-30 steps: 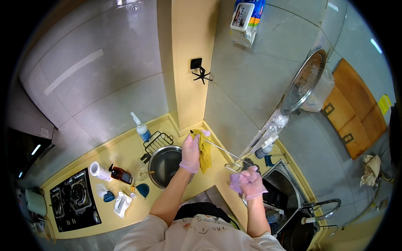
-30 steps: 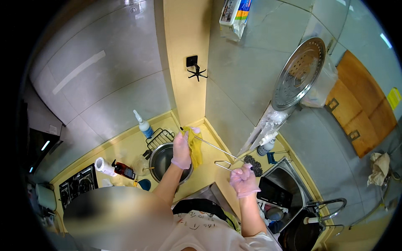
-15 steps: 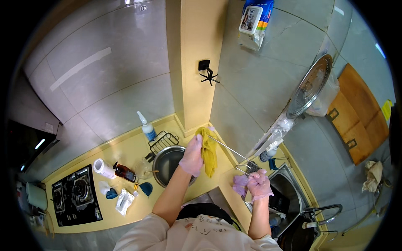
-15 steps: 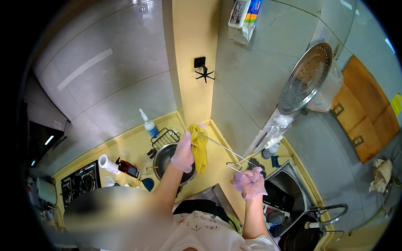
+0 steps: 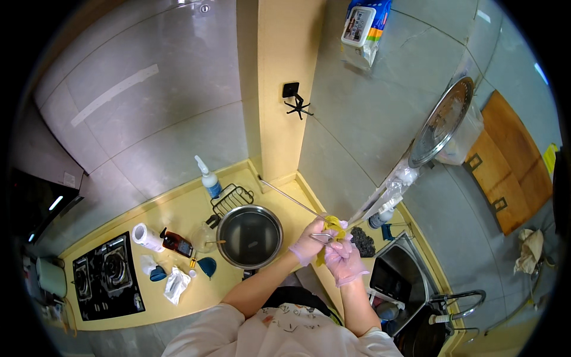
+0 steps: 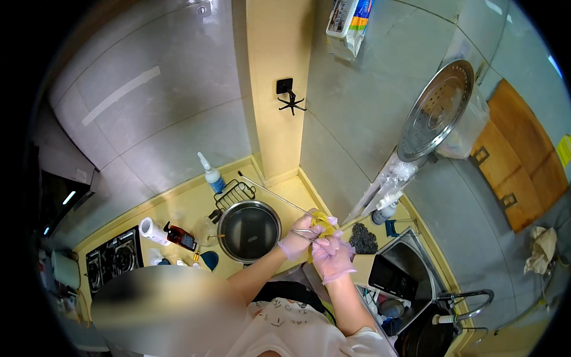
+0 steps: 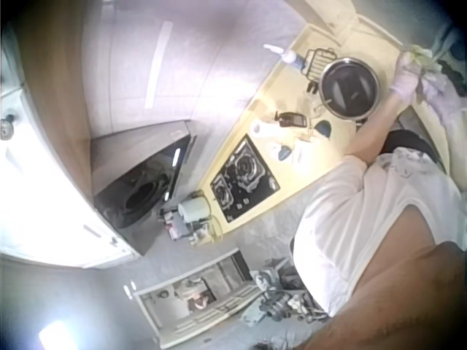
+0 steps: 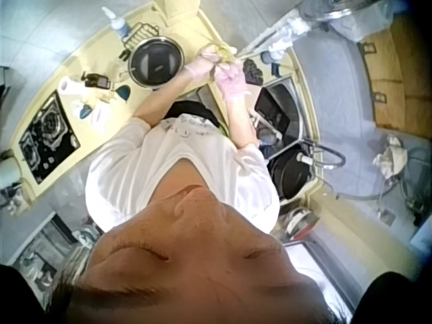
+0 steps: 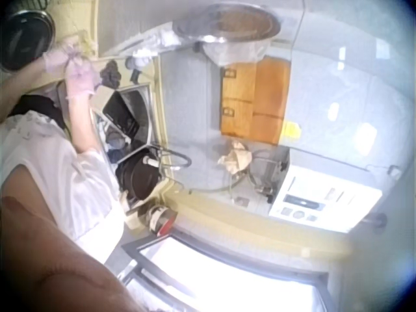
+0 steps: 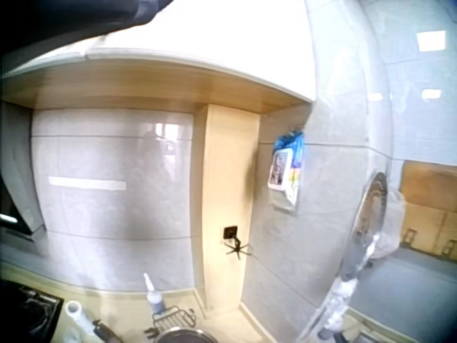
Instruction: The person wipes the kitchen countertop and backsplash with a yellow cloth. They then clean a metal rack and the wall above the counter. Finally, they wipe the range hood and the wall behind the stove.
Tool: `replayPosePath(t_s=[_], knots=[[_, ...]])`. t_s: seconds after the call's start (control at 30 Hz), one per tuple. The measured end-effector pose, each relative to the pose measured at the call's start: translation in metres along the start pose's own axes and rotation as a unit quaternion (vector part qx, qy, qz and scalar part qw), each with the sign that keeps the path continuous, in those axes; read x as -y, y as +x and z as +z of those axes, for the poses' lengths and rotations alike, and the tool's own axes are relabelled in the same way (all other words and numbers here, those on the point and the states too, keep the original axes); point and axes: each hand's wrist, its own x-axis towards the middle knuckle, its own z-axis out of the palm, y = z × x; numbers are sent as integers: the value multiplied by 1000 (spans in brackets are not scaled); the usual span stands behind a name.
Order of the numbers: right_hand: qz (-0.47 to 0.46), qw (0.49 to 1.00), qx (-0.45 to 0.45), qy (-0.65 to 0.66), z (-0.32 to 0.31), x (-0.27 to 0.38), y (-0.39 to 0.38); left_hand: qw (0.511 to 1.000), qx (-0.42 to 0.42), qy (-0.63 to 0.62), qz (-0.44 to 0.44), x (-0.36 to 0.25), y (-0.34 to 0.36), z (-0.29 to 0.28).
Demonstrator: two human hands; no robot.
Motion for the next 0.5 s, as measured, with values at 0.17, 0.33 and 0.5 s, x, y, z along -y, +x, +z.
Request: replayPosePath(t_s=[0.17, 0.33, 0.5], knots=[[19, 998, 40, 40, -9, 25, -9, 996, 10, 8, 91, -32, 1, -31], [21, 1000, 8, 11, -14, 4, 0, 982, 128, 86, 110, 8, 17, -17], [-88, 884, -150, -435, 44, -29, -18, 994, 94, -21, 42, 19, 28, -40]])
